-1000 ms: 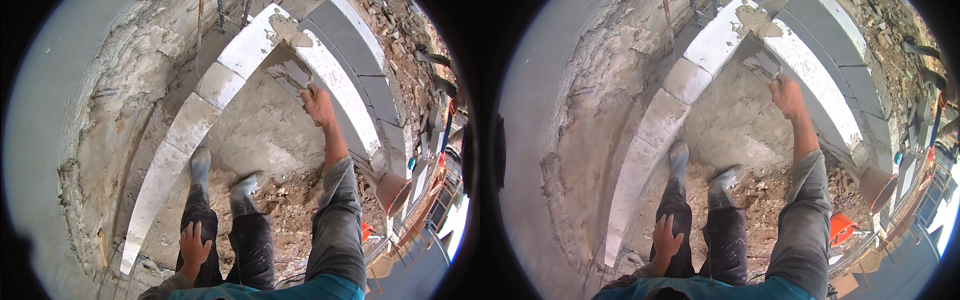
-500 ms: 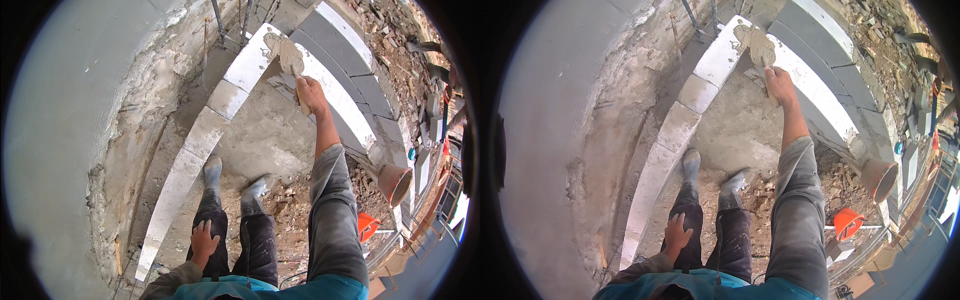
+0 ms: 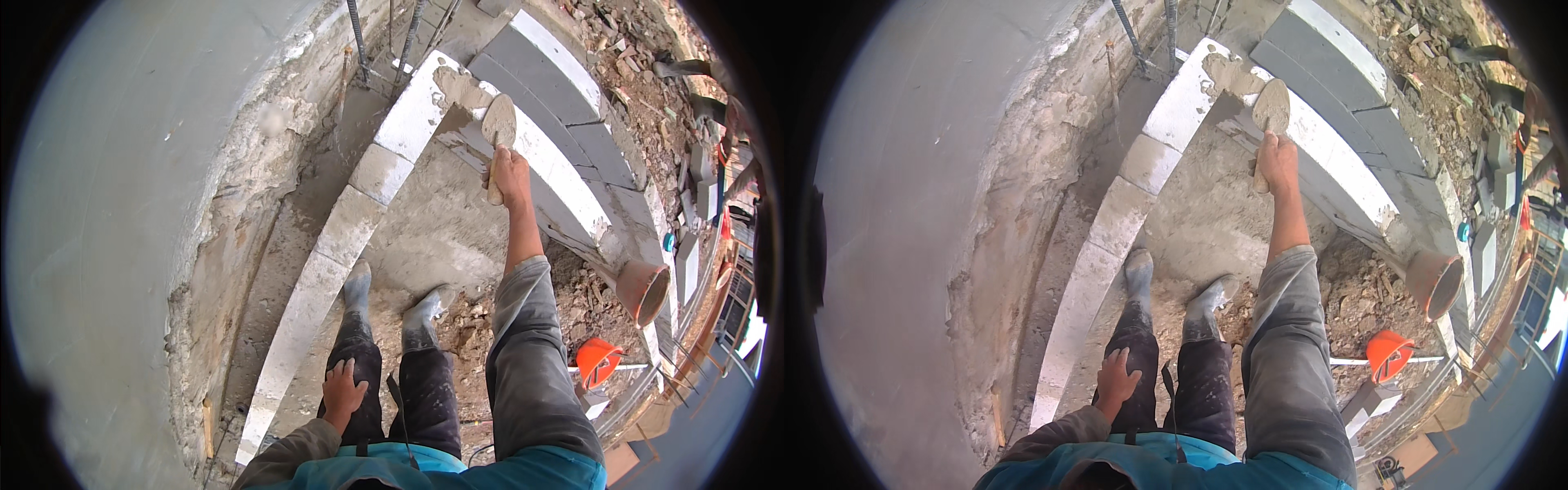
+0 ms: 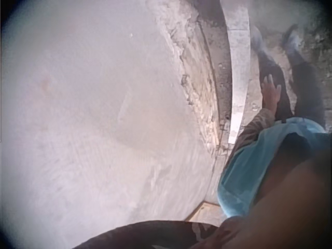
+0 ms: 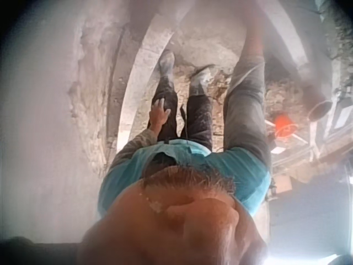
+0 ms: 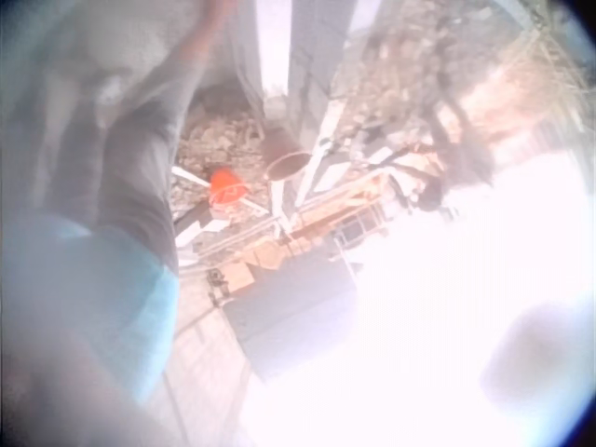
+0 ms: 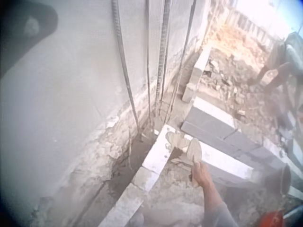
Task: The person scoops wet cement from the ground with a trowel and applies it to the joints between white blocks on a curved wall. They smooth the cement into the gaps and along the edges of the blocks.
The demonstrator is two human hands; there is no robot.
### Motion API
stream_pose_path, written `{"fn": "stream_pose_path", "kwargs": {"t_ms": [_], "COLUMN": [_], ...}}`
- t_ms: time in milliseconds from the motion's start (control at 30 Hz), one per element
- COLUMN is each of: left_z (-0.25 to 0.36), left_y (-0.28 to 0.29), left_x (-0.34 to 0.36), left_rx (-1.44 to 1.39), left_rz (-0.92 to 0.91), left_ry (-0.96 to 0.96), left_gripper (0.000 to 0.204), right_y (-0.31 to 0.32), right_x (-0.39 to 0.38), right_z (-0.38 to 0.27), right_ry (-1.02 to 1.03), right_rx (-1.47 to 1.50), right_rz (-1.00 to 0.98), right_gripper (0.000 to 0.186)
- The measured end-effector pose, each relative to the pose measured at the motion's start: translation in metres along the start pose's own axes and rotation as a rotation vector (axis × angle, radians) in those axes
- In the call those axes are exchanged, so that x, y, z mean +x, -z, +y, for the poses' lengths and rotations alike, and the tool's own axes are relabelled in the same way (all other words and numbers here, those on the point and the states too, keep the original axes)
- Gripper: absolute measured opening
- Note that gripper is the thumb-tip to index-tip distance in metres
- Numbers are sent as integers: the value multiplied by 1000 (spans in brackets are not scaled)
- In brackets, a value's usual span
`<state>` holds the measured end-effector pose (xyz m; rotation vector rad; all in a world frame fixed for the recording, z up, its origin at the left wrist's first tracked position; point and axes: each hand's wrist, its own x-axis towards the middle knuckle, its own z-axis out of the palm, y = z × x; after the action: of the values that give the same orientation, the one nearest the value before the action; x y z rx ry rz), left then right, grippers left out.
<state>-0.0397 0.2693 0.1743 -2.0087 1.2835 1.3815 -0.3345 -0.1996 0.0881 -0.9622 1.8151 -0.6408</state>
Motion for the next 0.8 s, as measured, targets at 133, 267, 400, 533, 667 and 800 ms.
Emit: {"fn": "stream_pose_path", "kwargs": {"t_ms": [133, 267, 400, 533, 667, 800], "left_z": [-3, -8, -8, -5, -8, -7], "left_y": [1, 2, 6, 9, 5, 4], "left_x": [6, 7, 8, 11, 10, 14], "left_rx": [14, 29, 28, 47, 55, 74], "left_rz": [12, 19, 0, -28, -45, -33], "left_ry": [-32, -46, -38, -35, -26, -34], "left_gripper": [73, 72, 72, 72, 72, 72], "right_y": [-28, -84, -75, -52, -52, -59], "right_x": [-7, -40, -58, -52, -120, -122], "right_z": [-15, -19, -20, -14, 12, 31], "right_ry": [-51, 41, 107, -40, -108, -181], "right_rx": [259, 3, -97, -46, -5, 505], "right_rz": [-95, -302, -357, -324, -630, -355], "right_gripper": [39, 41, 42, 43, 41, 38]}}
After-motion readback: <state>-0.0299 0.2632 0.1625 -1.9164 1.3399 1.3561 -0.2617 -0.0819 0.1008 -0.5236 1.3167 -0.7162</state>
